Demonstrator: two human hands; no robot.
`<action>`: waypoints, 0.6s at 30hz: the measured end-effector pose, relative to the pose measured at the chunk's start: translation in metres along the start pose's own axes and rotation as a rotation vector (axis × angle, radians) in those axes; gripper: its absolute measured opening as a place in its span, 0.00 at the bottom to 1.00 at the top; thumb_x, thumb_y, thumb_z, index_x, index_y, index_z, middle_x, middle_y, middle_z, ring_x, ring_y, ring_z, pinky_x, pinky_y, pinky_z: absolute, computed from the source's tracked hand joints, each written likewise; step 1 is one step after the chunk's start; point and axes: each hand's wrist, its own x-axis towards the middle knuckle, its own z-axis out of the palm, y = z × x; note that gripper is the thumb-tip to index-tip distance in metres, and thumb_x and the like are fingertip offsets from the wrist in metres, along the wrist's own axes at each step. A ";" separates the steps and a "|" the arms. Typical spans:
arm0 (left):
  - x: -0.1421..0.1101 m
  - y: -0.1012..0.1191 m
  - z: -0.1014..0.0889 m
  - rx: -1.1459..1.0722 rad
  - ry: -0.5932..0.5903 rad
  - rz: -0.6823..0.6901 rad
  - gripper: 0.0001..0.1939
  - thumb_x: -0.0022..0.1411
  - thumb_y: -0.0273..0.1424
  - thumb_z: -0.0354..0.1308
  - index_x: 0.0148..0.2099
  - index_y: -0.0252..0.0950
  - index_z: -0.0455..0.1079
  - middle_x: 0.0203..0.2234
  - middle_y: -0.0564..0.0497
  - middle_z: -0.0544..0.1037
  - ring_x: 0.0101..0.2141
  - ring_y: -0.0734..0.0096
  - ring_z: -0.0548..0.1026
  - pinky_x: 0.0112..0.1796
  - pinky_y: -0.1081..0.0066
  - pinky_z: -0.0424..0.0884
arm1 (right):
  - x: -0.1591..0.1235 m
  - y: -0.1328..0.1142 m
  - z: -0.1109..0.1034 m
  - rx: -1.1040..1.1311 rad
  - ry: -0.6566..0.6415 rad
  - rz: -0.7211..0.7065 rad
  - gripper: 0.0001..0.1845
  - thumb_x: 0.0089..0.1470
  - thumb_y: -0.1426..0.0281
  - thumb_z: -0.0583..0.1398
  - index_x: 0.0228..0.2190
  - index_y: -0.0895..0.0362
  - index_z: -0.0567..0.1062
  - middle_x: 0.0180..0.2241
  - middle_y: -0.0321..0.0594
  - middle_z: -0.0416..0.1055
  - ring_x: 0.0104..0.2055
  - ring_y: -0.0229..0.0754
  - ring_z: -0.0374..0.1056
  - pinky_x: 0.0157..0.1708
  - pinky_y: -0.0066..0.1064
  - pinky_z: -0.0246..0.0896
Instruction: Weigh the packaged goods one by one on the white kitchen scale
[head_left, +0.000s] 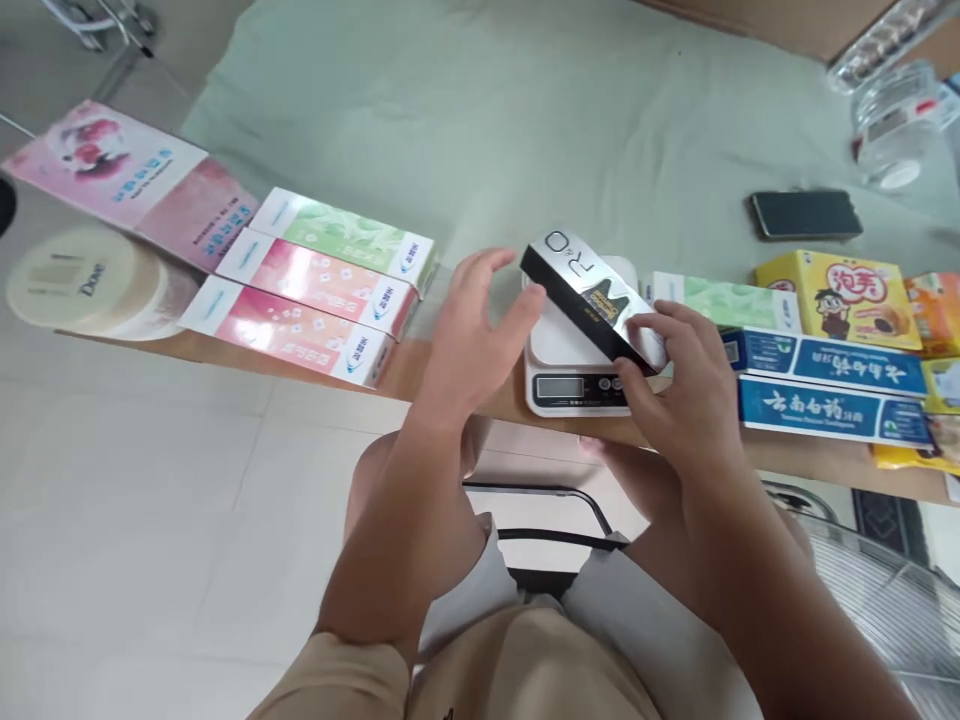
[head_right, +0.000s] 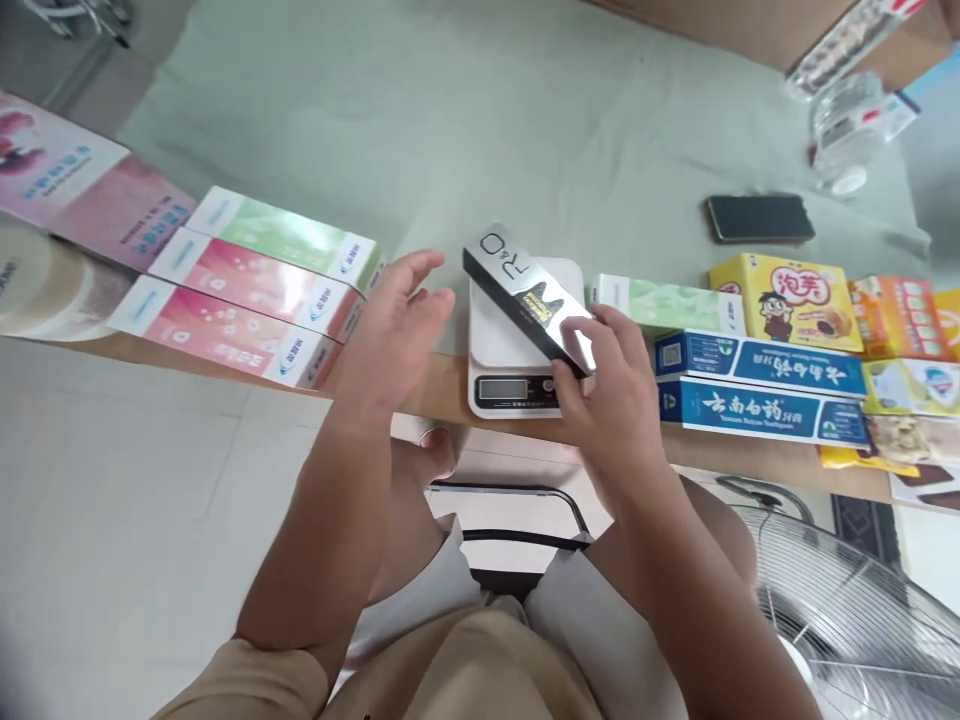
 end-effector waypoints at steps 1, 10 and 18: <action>0.003 -0.004 0.002 0.050 -0.007 0.021 0.26 0.70 0.48 0.60 0.66 0.49 0.65 0.72 0.48 0.64 0.74 0.50 0.58 0.73 0.50 0.58 | -0.002 0.003 -0.002 0.014 0.031 -0.028 0.19 0.60 0.66 0.63 0.52 0.52 0.74 0.59 0.53 0.74 0.62 0.59 0.73 0.58 0.56 0.72; 0.038 -0.010 0.018 0.408 -0.141 0.188 0.34 0.62 0.46 0.70 0.68 0.52 0.68 0.69 0.45 0.65 0.74 0.43 0.57 0.75 0.45 0.53 | -0.031 0.032 0.005 0.173 0.106 0.017 0.19 0.62 0.69 0.61 0.54 0.53 0.70 0.65 0.58 0.64 0.67 0.60 0.68 0.56 0.53 0.76; 0.028 -0.003 0.016 0.158 -0.145 0.146 0.23 0.57 0.46 0.75 0.50 0.48 0.71 0.64 0.54 0.73 0.71 0.46 0.64 0.65 0.43 0.69 | -0.037 0.043 0.004 0.333 -0.079 0.068 0.38 0.64 0.70 0.57 0.72 0.49 0.56 0.67 0.56 0.66 0.65 0.57 0.71 0.54 0.50 0.79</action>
